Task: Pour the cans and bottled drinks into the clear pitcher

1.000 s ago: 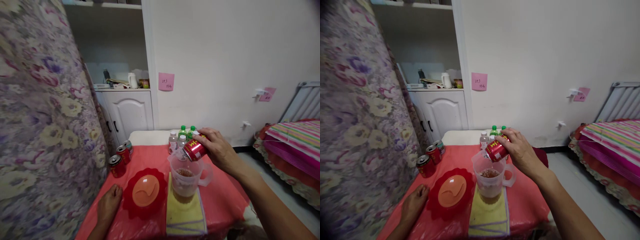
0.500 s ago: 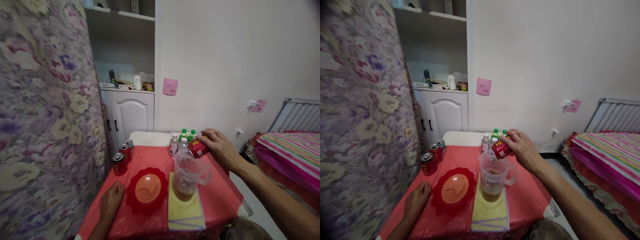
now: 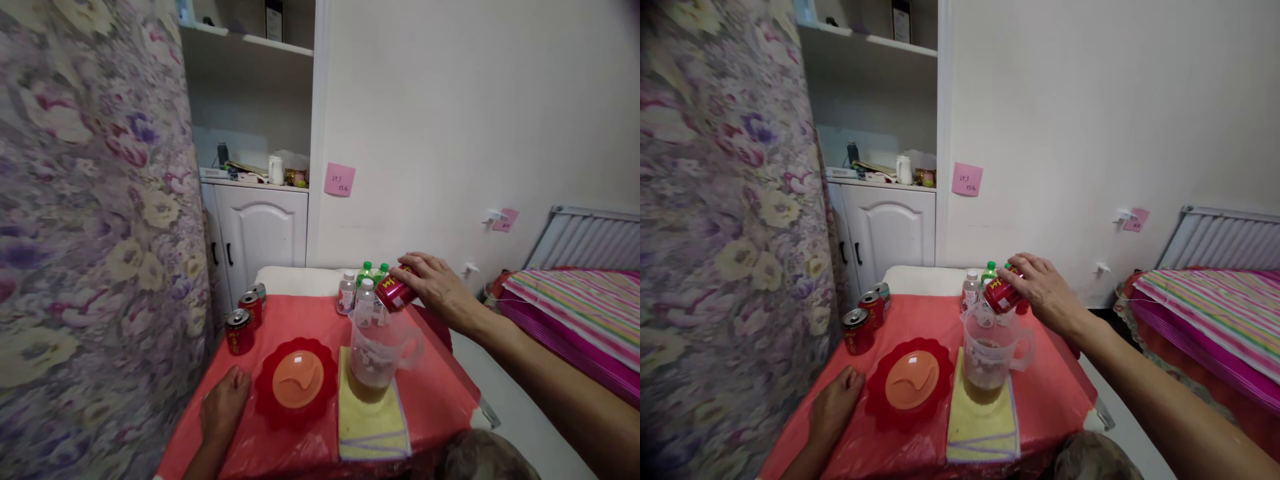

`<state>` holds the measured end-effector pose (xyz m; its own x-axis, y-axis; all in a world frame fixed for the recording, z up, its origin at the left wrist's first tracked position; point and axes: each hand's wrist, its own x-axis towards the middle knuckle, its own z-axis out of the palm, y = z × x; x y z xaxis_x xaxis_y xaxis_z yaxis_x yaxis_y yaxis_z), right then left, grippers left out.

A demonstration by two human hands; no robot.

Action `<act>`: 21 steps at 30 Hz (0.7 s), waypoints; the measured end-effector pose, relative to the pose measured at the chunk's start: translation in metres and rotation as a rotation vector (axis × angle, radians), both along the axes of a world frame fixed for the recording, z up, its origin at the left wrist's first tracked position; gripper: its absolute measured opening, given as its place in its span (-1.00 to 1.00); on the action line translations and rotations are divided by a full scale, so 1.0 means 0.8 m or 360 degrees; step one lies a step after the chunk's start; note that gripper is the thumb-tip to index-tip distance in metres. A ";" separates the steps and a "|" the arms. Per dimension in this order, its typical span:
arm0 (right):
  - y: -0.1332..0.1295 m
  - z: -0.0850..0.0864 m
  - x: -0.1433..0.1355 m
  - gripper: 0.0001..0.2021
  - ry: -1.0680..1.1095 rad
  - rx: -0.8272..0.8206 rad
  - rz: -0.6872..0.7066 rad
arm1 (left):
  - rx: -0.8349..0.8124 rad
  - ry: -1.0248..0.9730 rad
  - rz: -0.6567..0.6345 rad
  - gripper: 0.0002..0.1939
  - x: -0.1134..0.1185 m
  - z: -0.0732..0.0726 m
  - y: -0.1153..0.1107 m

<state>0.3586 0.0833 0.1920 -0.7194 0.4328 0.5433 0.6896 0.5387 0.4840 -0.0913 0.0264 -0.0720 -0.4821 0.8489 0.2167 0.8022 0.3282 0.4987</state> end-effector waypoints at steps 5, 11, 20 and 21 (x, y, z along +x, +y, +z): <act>-0.004 0.008 -0.003 -0.44 -0.0078 -0.0014 -0.0043 | 0.0004 -0.0009 -0.0007 -0.70 0.001 0.001 -0.001; -0.013 0.013 -0.009 -0.54 -0.0148 0.0016 -0.0027 | 0.0001 -0.0033 -0.0029 -0.71 0.001 0.003 -0.003; -0.012 0.010 -0.019 -0.53 -0.0175 0.0027 -0.0047 | 0.0018 -0.0083 -0.0032 -0.70 -0.001 0.002 -0.002; -0.011 0.008 -0.019 -0.53 -0.0179 0.0026 -0.0054 | 0.0024 -0.0090 -0.0031 -0.70 -0.001 0.002 -0.001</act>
